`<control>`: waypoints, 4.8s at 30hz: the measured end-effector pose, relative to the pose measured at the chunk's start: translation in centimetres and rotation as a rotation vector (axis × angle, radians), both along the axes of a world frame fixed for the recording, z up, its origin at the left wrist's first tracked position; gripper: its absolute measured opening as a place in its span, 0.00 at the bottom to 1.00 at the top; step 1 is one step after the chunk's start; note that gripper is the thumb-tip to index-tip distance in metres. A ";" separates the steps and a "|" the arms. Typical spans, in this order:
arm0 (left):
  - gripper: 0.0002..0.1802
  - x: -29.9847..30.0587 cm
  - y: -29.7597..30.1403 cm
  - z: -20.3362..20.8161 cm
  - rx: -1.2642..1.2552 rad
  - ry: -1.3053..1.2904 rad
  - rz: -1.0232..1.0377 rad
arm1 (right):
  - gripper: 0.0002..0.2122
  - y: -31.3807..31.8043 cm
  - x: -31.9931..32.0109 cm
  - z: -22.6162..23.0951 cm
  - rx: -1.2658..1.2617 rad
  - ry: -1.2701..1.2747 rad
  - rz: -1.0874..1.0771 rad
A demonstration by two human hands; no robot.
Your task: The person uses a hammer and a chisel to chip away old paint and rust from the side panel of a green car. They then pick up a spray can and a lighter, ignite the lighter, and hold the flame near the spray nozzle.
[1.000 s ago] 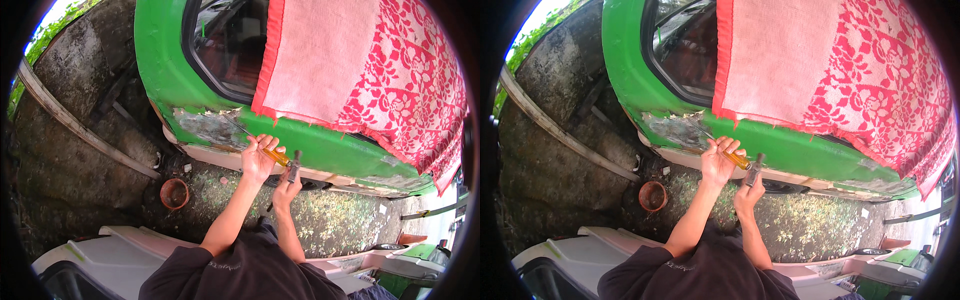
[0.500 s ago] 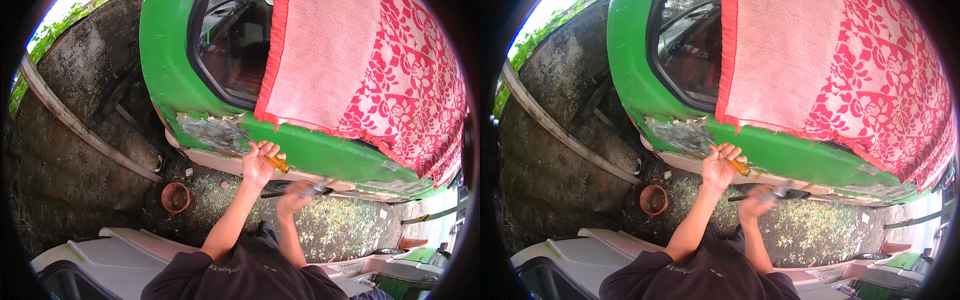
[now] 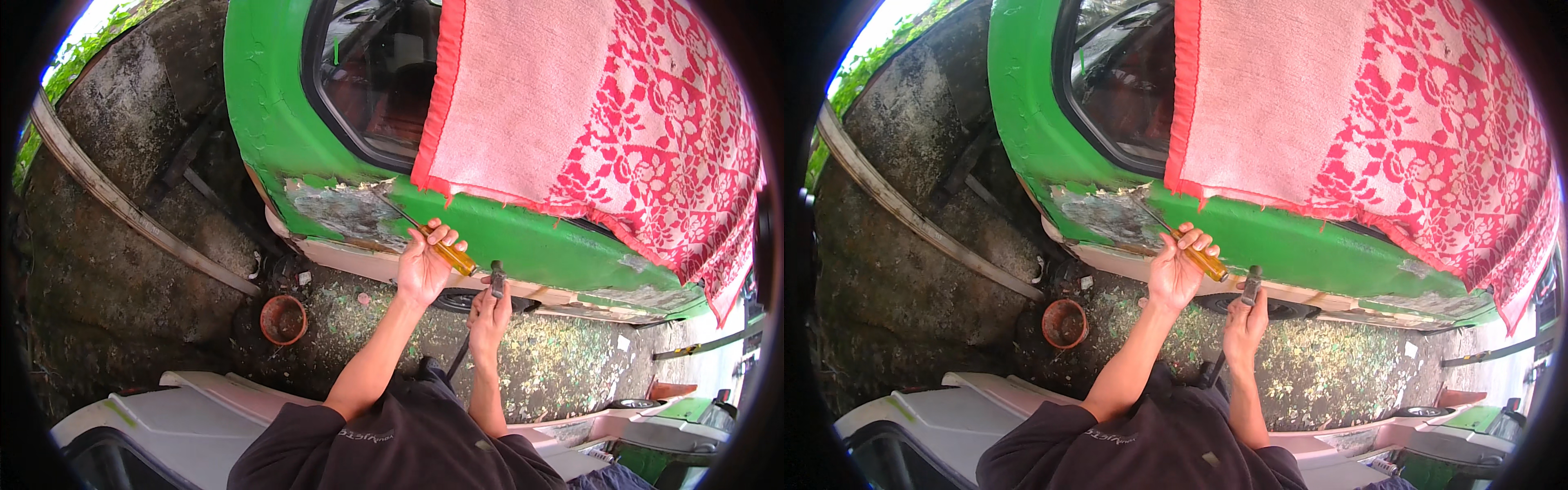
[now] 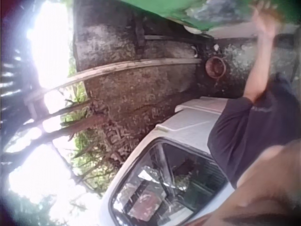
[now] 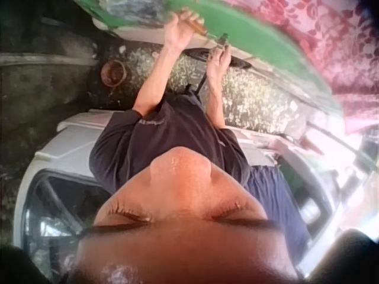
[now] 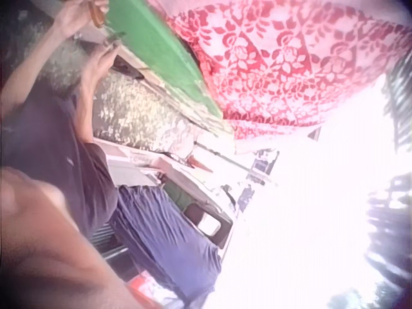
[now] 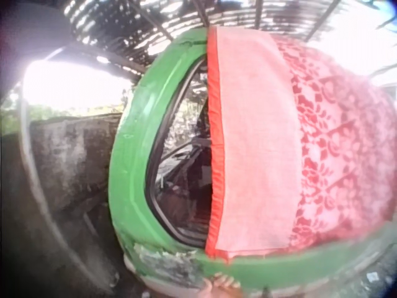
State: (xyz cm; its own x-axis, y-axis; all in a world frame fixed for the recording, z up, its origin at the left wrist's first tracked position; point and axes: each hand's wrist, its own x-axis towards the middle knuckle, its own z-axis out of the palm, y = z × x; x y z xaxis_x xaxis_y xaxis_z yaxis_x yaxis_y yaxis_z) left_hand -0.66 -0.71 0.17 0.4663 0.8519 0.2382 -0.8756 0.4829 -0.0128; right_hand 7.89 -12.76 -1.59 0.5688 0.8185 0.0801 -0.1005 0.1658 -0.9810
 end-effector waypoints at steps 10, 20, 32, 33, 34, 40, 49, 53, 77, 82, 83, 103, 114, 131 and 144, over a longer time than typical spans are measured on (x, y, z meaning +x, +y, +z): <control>0.16 -0.1 0.0 -1.1 -0.001 -0.039 0.023 | 0.07 -0.6 -0.5 -1.0 0.119 0.136 0.069; 0.20 -1.3 -0.2 -0.7 -0.060 -0.039 0.006 | 0.05 -0.8 -0.3 -1.2 0.109 0.174 0.122; 0.19 -2.2 0.3 -1.2 -0.036 -0.027 -0.078 | 0.06 -0.2 -3.3 -1.6 0.355 0.026 -0.235; 0.19 -2.0 0.2 -0.8 -0.040 -0.036 -0.081 | 0.06 0.2 -4.0 -2.1 0.393 0.110 -0.318; 0.19 -1.8 0.3 -0.6 -0.044 -0.044 -0.085 | 0.05 0.7 -4.2 -2.6 0.295 -0.111 -0.285; 0.18 -2.2 -0.1 -0.9 -0.036 -0.052 -0.085 | 0.06 0.7 -3.7 -2.9 0.233 -0.143 -0.241; 0.18 -2.9 -0.2 -0.3 -0.064 -0.049 -0.103 | 0.06 0.8 -3.1 -3.7 0.191 -0.150 -0.158; 0.18 -2.3 0.1 0.4 -0.061 -0.031 -0.097 | 0.05 2.1 -2.5 -4.0 0.467 -0.206 -0.119; 0.16 -2.6 0.2 0.3 -0.042 0.077 -0.007 | 0.21 0.8 1.7 -3.2 0.200 0.104 0.574; 0.18 -3.0 0.3 0.3 -0.085 0.070 -0.047 | 0.21 0.3 0.3 -2.9 0.470 -0.269 0.208; 0.18 -3.0 0.4 0.3 -0.090 0.079 -0.052 | 0.22 -0.2 -0.6 -2.9 0.588 -0.032 0.168; 0.18 -2.3 0.9 0.5 -0.080 0.070 -0.061 | 0.10 2.9 0.0 -3.7 0.783 -0.341 0.000; 0.18 -2.1 1.4 0.8 -0.098 0.045 -0.058 | 0.12 4.3 1.4 -5.5 0.534 -0.481 -0.013; 0.19 -0.6 1.7 0.5 -0.074 0.053 0.024 | 0.17 3.7 2.0 -4.4 0.363 -0.558 0.084; 0.13 0.1 0.8 0.3 -0.024 0.038 0.110 | 0.22 2.3 4.5 -2.4 -0.015 -0.009 0.277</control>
